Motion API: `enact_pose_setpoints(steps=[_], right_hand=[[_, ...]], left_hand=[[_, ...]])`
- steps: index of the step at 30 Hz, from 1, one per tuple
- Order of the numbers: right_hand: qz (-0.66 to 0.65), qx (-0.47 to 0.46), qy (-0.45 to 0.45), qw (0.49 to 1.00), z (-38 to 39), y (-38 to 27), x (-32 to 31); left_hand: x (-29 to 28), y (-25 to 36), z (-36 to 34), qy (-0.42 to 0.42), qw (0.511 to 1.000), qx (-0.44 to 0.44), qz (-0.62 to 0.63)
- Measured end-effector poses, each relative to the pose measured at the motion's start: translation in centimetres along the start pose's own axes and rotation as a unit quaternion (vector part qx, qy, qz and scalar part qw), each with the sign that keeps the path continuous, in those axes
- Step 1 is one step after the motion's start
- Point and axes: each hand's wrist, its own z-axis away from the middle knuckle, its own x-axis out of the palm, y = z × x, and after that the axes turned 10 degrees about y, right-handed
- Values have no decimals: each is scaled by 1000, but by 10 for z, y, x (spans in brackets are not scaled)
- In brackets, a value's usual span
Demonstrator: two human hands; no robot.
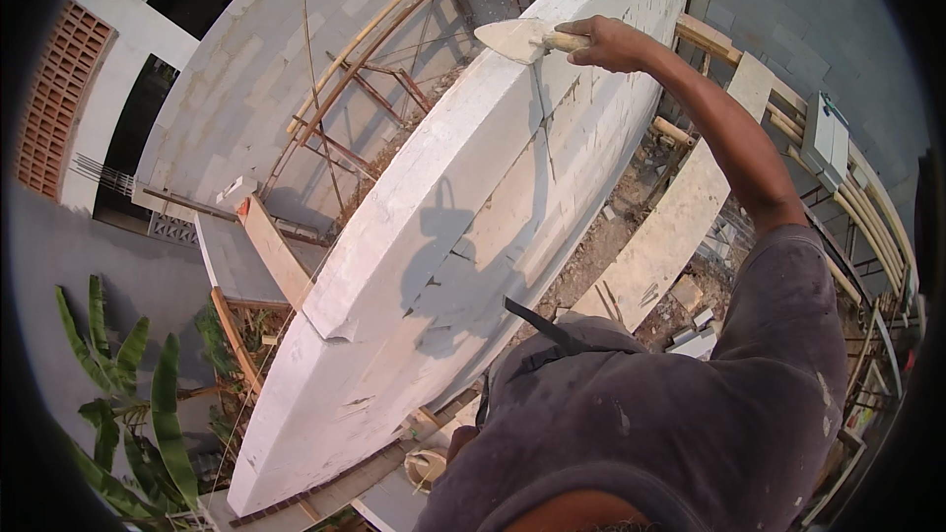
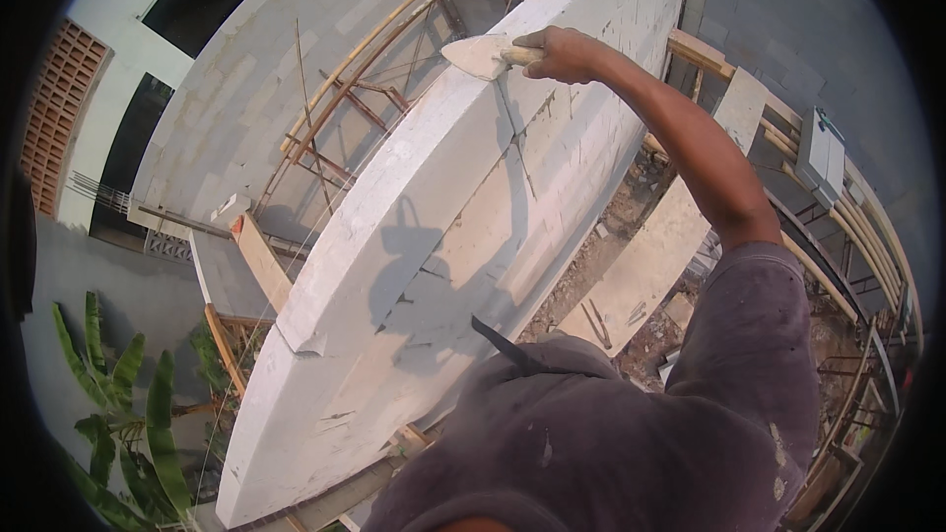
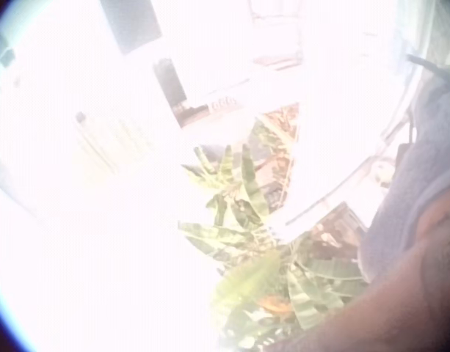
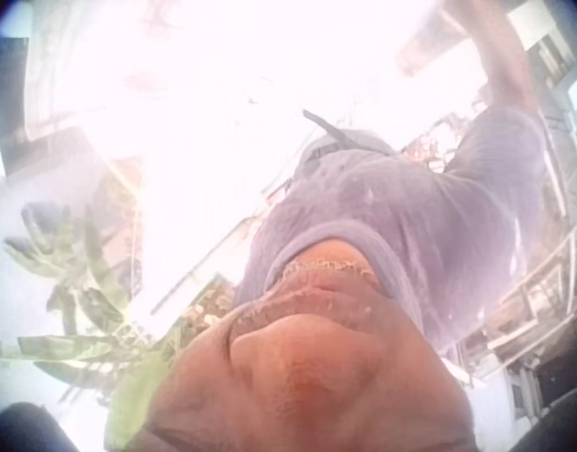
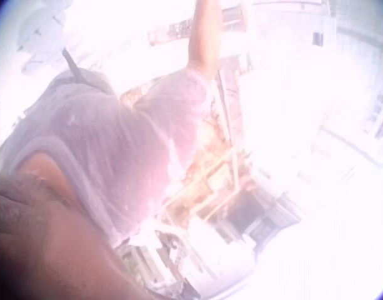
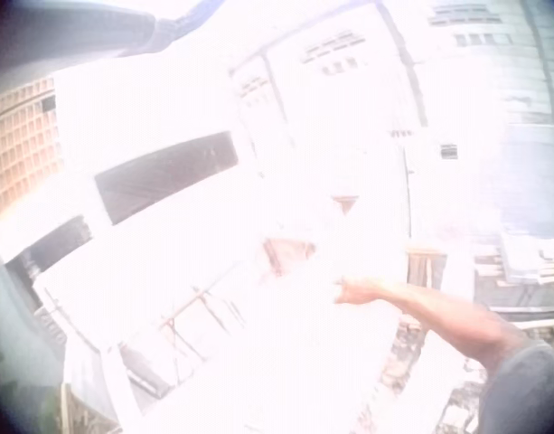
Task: The person applies cement to a curved wall using a trowel, then cuts a white tile with a hand saw and hammers it into place on the wall. The person continues to apply cement to the wall surface.
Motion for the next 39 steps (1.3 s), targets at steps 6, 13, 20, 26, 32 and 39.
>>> enact_pose_setpoints(steps=[6,13,20,26,32,39], right_hand=[[-64,117,-17,991,-12,-9,-22],[-75,146,70,984,-31,-1,-21],[-46,109,-30,993,-35,-48,-4],[-98,132,-38,986,-41,-33,-6],[-79,106,-107,985,-31,-65,24],[41,-59,80,994,-49,-12,61]], left_hand=[[8,0,-1,-4,1000,0,-3],[16,1,-2,-7,1000,3,-6],[27,-12,6,-7,1000,-10,0],[44,-19,12,-14,1000,-21,9],[48,-23,15,-17,999,-28,10],[38,-14,2,-15,1000,-17,6]])
